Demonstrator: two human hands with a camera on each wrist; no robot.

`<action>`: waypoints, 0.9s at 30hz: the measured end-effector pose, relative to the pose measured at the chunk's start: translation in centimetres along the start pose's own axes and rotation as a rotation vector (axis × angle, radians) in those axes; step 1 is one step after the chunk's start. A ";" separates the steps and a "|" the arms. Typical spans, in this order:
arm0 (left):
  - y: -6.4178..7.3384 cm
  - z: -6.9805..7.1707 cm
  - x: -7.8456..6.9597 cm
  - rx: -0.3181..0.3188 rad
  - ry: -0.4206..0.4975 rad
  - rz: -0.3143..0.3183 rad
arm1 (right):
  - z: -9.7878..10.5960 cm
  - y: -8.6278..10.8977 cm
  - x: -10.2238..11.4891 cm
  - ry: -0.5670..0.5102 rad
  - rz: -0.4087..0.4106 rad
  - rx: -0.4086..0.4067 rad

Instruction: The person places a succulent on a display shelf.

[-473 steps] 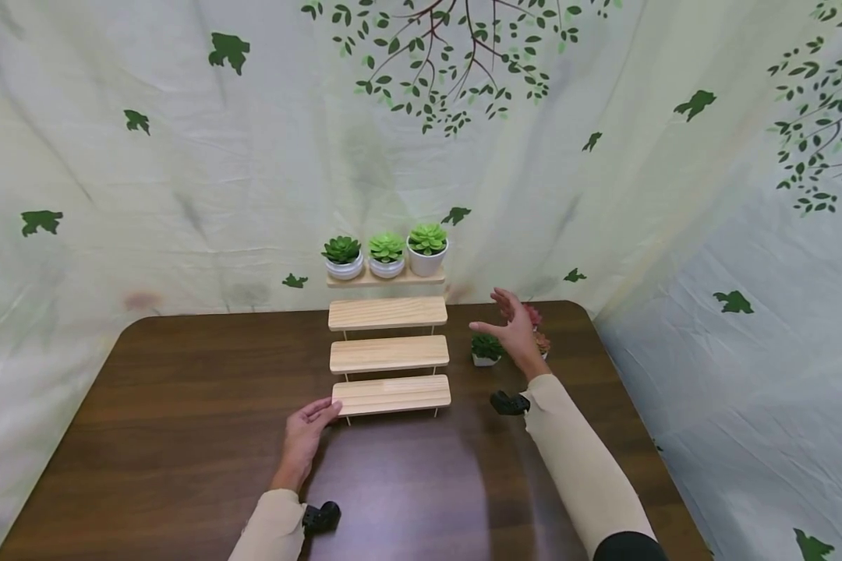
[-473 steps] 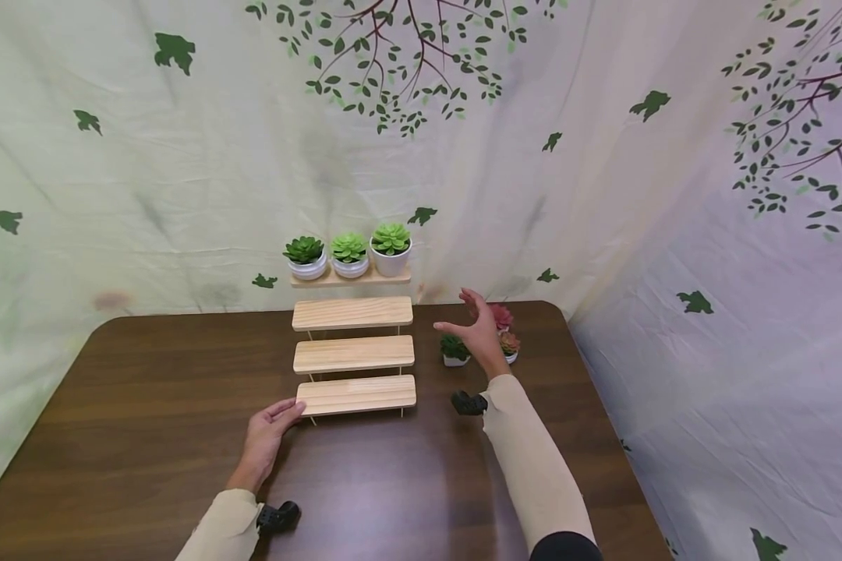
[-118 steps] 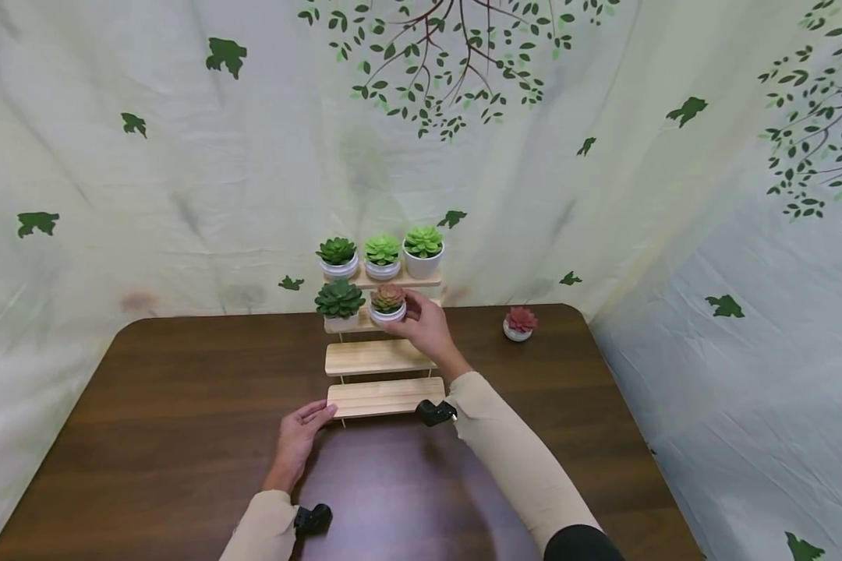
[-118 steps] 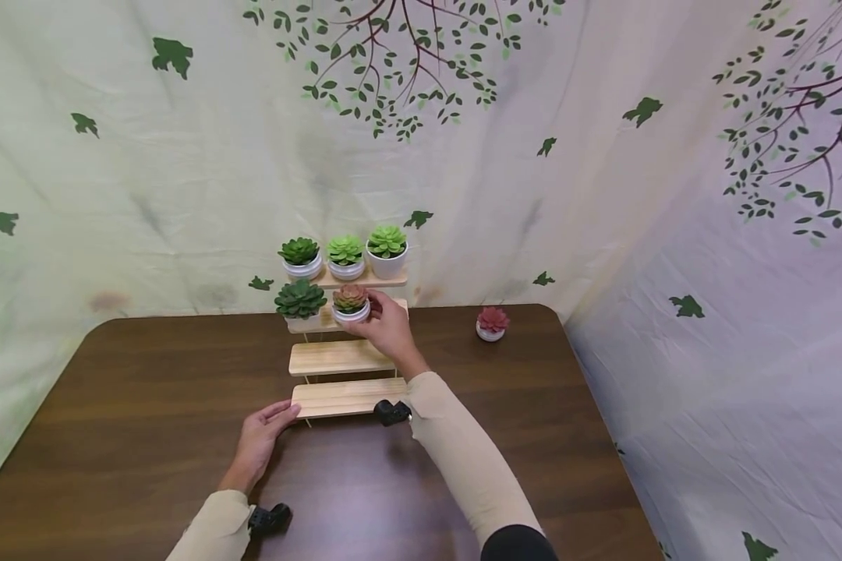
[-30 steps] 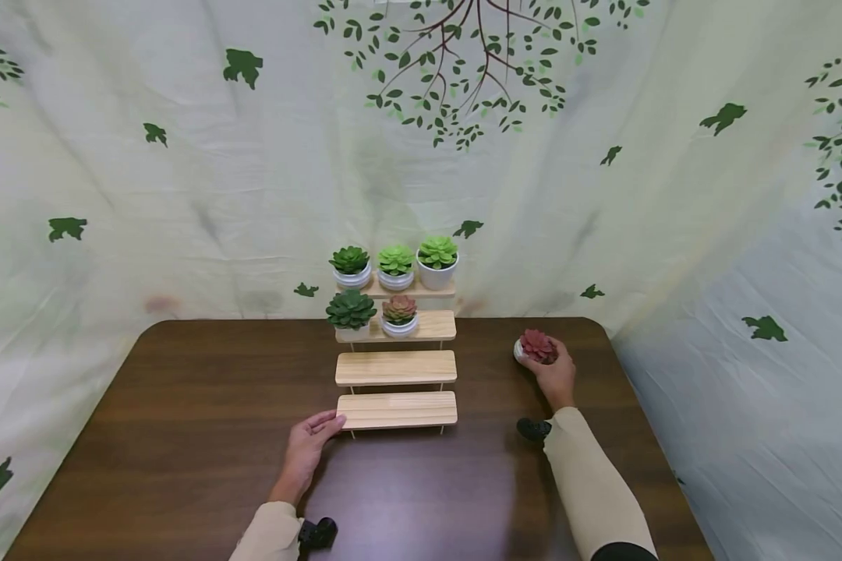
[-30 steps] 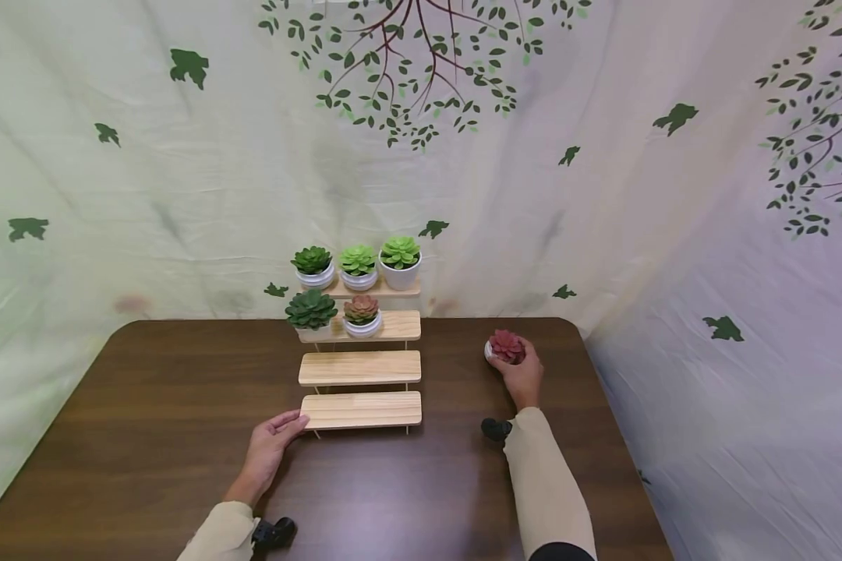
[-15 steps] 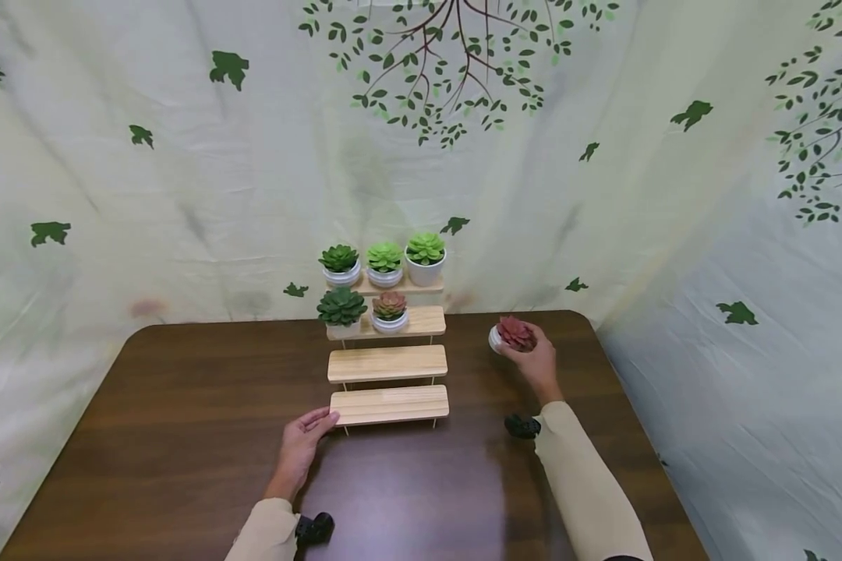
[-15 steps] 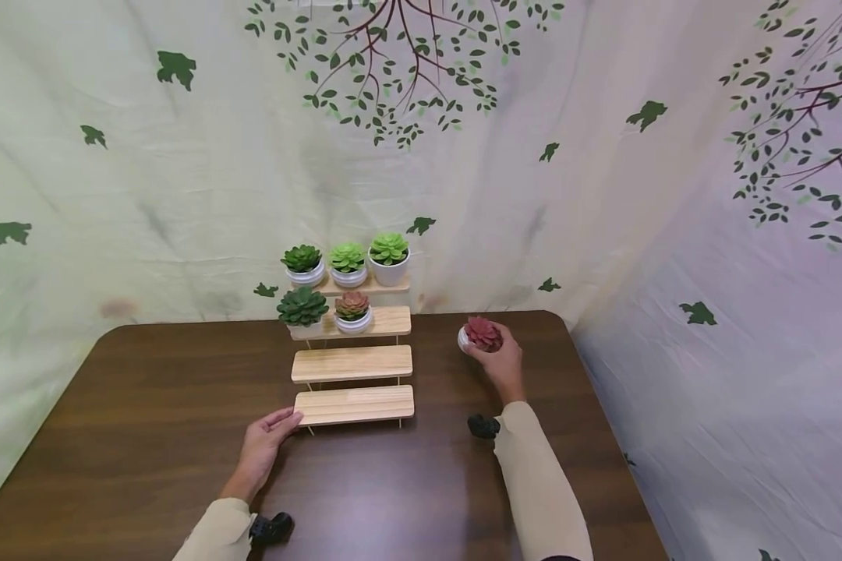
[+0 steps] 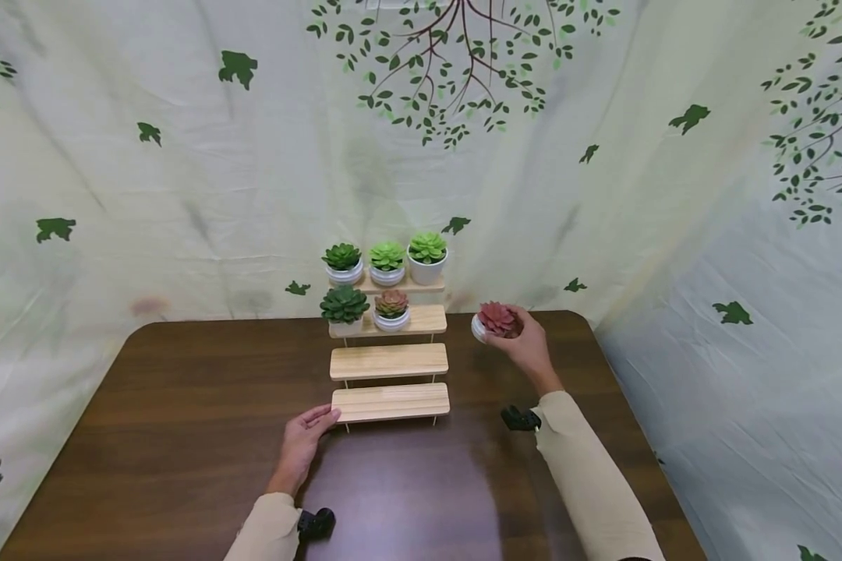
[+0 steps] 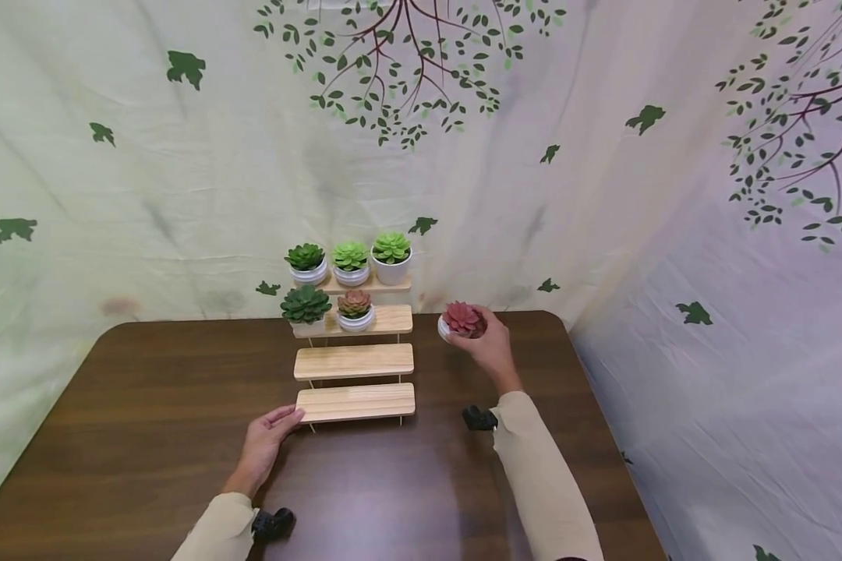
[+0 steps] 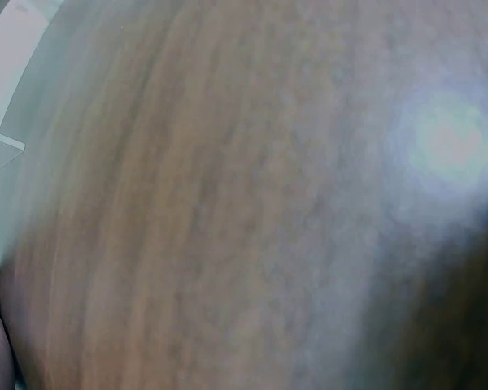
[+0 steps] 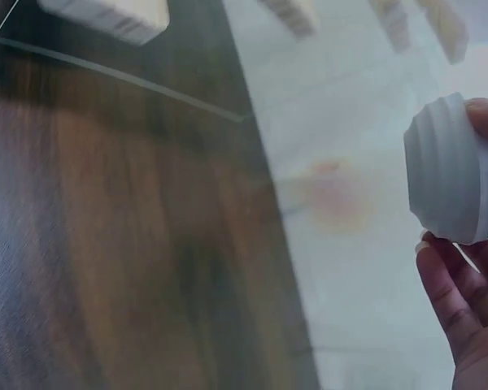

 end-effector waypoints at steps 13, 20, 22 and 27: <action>0.5 -0.2 0.2 0.017 -0.008 -0.002 | -2.7 -1.4 5.3 -0.042 0.117 0.057; 0.4 0.0 -0.1 0.025 0.000 -0.003 | -5.2 -2.5 7.0 -0.037 0.159 0.101; 0.4 0.1 -0.2 0.020 -0.001 -0.002 | -5.8 -2.7 7.2 -0.034 0.158 0.113; 0.2 0.2 -0.1 0.017 -0.001 -0.013 | -7.2 -2.8 7.1 -0.041 0.138 0.122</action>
Point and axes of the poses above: each hand's wrist, its own y-axis away from the middle knuckle, its own z-axis out of the back of the hand, x = y × z, the point moved 7 cm from there along -y, towards the middle knuckle, and after that the axes turned 9 degrees about z, right-handed, at the moved point
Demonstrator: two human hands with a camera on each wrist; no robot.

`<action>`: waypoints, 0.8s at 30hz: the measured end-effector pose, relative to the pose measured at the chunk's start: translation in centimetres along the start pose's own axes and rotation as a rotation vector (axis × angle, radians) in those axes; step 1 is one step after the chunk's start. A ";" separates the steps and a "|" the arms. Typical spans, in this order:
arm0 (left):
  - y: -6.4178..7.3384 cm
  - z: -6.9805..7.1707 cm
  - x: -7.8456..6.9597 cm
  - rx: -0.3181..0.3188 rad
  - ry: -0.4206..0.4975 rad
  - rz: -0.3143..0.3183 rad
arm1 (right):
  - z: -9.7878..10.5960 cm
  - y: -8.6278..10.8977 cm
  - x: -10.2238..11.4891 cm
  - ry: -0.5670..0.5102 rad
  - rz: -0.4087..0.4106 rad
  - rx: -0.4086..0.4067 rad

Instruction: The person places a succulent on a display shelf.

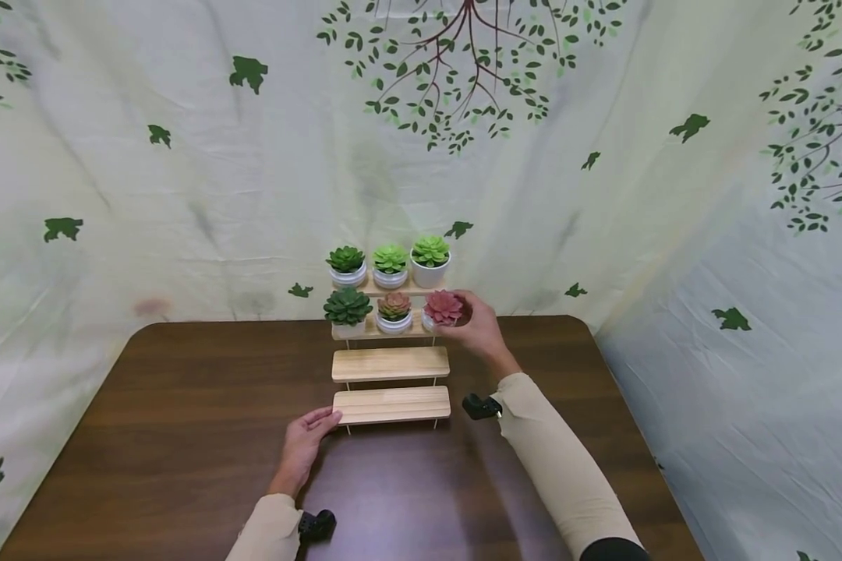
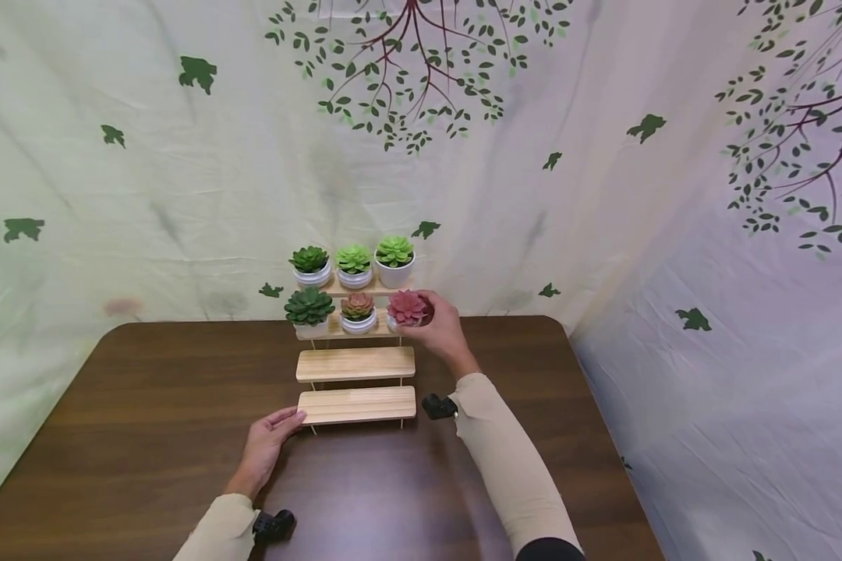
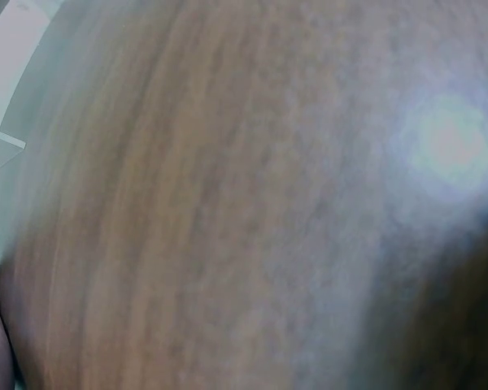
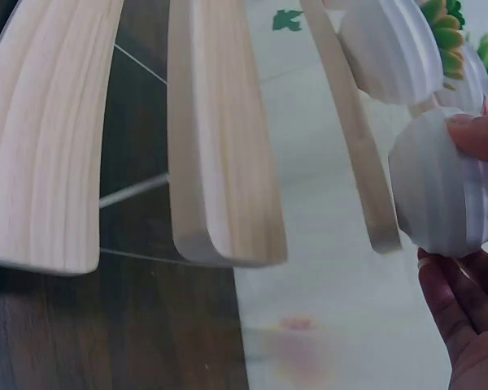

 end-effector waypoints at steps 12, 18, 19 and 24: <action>0.0 -0.5 0.1 0.002 -0.027 0.005 | -1.0 0.1 0.1 0.041 0.014 -0.025; -0.1 -0.6 0.0 -0.006 -0.041 0.008 | -1.0 0.5 -0.3 -0.028 0.003 -0.036; -0.1 -0.6 0.1 -0.008 -0.042 0.011 | -1.0 0.7 -0.4 -0.037 -0.002 -0.033; -0.2 -0.8 0.3 -0.013 -0.048 0.015 | -0.8 1.3 -0.9 -0.069 -0.017 -0.007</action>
Point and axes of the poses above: each hand's wrist, its own y-axis away from the middle knuckle, its own z-axis out of the back of the hand, x = y × z, the point moved 7 cm from there along -y, towards the middle knuckle, and after that the axes turned 9 degrees about z, right-handed, at the moved point
